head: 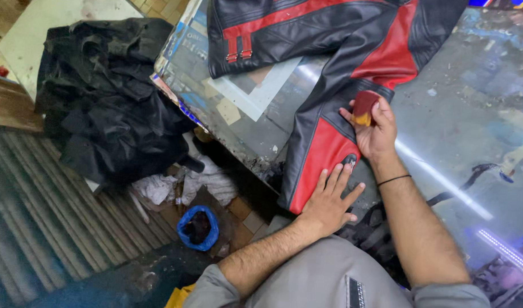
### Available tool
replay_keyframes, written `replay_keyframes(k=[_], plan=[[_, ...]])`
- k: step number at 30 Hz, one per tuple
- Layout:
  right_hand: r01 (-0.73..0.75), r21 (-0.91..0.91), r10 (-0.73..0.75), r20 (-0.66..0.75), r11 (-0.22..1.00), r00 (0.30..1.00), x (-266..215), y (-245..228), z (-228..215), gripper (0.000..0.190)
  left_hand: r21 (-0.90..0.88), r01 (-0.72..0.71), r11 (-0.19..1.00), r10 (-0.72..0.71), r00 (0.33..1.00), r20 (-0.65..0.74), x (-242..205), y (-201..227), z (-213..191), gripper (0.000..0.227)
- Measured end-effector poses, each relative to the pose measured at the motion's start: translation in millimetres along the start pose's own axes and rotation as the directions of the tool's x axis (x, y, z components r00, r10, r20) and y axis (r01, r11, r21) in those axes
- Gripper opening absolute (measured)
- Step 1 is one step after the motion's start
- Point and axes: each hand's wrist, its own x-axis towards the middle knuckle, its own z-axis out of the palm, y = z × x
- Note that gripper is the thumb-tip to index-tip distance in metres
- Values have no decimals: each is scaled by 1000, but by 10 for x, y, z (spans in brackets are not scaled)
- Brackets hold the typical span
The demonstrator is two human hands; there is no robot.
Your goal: The person uses a sponge to wipe and clean the surface of a red and black leather jacket laid on a workbench. They repeatedly rub the sponge along the sleeves and body panels, occasionally adjusting the jacket's position.
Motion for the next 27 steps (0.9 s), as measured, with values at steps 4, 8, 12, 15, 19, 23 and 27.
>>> replay_keyframes(k=[4,8,12,15,19,23,27], plan=[[-14,13,14,27,1000,1000,20,31,-197,35,-99,-56,994,48,996,-80,-201,19,-201,69],[-32,-29,33,26,999,999,-12,39,-206,35,-246,67,967,-142,942,-304,-503,-388,-214,52],[-50,-18,51,31,999,998,-11,26,-144,36,-619,228,752,-581,671,-460,-688,-1100,0,42],[-13,-15,13,33,1000,999,-77,-98,10,39,-953,78,292,-768,613,-185,-641,-1484,173,44],[56,-92,-55,12,994,998,-870,-419,358,44,-880,94,465,-676,679,-285,-501,-1604,372,46],[1,-187,-23,-116,982,993,-1990,-547,453,64,-909,-45,415,-569,766,-298,-68,-1758,546,47],[-38,-246,-51,-347,968,936,-2901,-597,305,54,-926,-53,373,-495,833,-247,238,-2042,697,48]])
